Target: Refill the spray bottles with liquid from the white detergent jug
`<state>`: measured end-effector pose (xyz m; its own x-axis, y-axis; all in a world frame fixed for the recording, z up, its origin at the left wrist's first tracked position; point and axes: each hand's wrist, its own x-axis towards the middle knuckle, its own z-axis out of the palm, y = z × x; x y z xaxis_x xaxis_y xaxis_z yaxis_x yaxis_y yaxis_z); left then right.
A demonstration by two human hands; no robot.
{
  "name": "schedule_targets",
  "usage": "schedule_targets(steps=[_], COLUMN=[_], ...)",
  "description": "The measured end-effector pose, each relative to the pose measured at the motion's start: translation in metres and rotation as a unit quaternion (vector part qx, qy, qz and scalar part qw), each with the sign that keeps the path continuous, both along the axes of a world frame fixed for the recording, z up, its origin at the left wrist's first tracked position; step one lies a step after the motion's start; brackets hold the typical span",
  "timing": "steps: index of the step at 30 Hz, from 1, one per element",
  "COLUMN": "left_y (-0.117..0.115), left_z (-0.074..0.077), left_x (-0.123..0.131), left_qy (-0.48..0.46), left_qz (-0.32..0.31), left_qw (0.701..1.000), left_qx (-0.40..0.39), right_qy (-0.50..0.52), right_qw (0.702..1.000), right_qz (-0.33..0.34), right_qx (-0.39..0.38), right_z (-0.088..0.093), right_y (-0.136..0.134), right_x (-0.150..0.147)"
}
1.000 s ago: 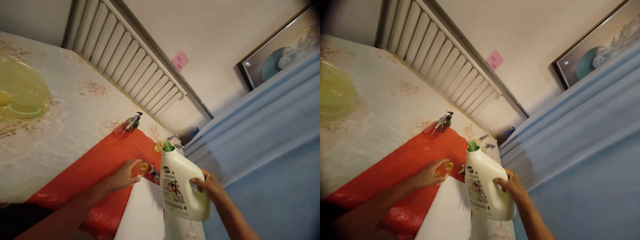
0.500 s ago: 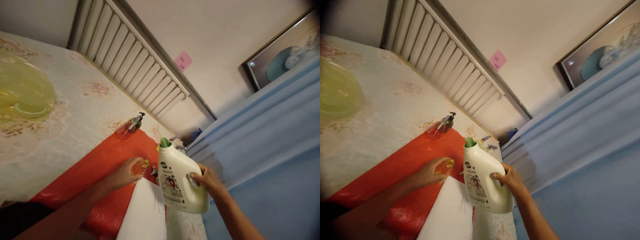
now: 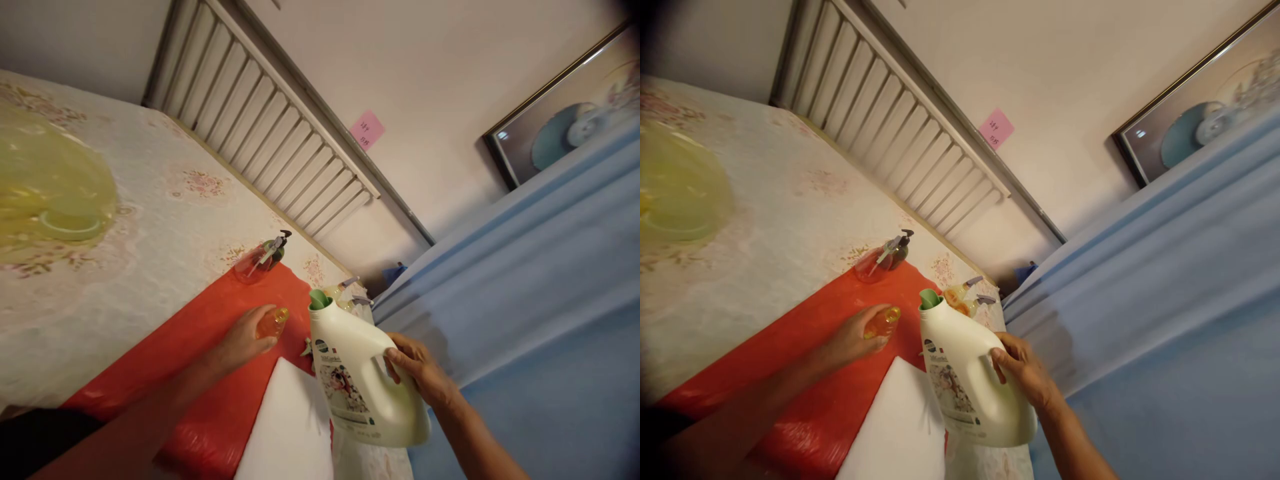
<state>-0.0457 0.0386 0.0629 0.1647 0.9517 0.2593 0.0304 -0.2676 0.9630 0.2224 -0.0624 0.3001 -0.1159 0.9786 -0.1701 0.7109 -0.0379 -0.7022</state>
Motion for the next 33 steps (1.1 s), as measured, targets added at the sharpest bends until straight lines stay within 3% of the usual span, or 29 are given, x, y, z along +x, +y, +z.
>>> schedule_targets(steps=[20, 25, 33], left_y=[0.0, -0.005, -0.012], left_z=[-0.003, 0.005, -0.001], left_x=[0.001, -0.002, 0.003], left_qy=[-0.009, -0.024, -0.044], left_qz=[-0.01, -0.036, -0.108], left_qw=[1.0, 0.999, 0.993], left_qx=[-0.006, -0.011, -0.01], right_qy=[0.014, -0.01, -0.006], right_qw=[0.998, 0.998, 0.997], right_qz=[0.025, 0.023, 0.028], right_qx=[-0.05, -0.055, -0.074], right_z=[0.0, 0.007, 0.007], right_y=[-0.002, -0.004, -0.009], right_x=[-0.013, -0.015, -0.008])
